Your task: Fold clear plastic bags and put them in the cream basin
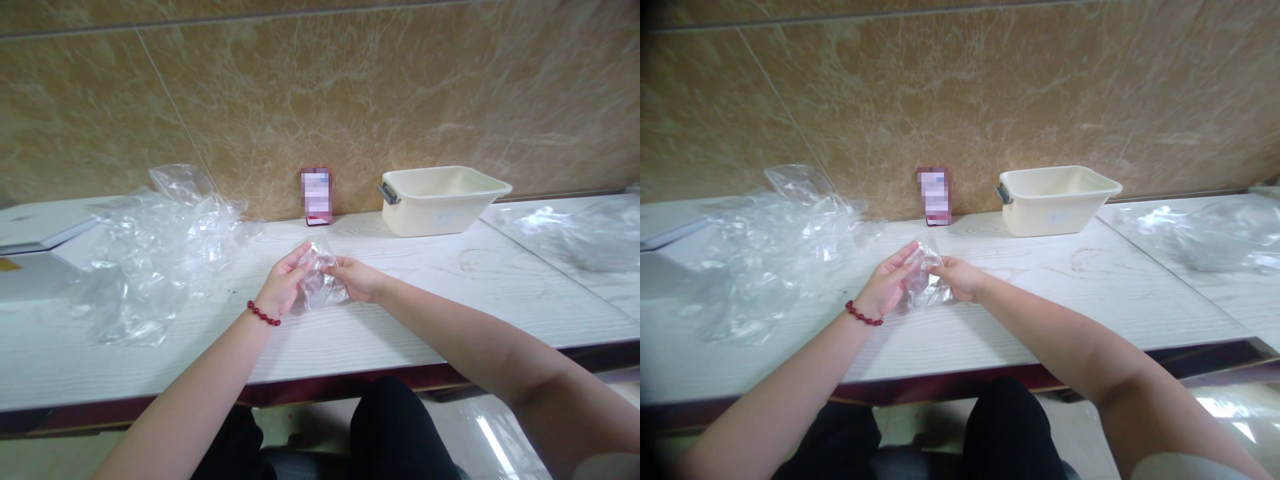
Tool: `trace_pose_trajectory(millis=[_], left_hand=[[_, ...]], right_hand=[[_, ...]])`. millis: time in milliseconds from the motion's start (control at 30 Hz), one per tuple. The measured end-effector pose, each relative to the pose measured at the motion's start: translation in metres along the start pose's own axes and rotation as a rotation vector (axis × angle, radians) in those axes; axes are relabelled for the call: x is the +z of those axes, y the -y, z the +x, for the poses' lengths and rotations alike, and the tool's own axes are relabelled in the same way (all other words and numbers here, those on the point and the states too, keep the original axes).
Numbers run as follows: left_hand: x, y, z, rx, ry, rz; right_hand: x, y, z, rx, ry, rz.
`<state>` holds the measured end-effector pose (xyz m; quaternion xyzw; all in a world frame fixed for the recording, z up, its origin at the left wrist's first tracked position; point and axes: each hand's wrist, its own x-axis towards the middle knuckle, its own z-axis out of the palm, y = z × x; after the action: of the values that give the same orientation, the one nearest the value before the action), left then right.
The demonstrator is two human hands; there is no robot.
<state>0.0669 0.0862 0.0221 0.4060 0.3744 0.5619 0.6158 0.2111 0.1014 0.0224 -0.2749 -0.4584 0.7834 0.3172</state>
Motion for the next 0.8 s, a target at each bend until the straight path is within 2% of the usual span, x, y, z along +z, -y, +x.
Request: trace_pose_trajectory(millis=[167,333,600,700,800], left_hand=[[-0.005,0.002,0.007,0.026,-0.039,-0.05],[-0.008,0.003,0.011,0.096,-0.078,-0.063],[-0.009,0.001,0.012,0.143,-0.149,-0.062],[-0.009,0.0,0.012,0.143,-0.137,-0.066],[-0.01,0.0,0.01,0.108,-0.068,-0.082]], right_hand=[[-0.007,-0.003,0.002,-0.004,0.028,-0.08],[-0.009,-0.004,0.003,-0.006,0.103,-0.044],[-0.01,-0.004,0.003,0.027,0.142,-0.051],[-0.01,-0.003,0.003,0.024,0.142,-0.06],[-0.01,-0.001,0.003,0.002,0.072,-0.106]])
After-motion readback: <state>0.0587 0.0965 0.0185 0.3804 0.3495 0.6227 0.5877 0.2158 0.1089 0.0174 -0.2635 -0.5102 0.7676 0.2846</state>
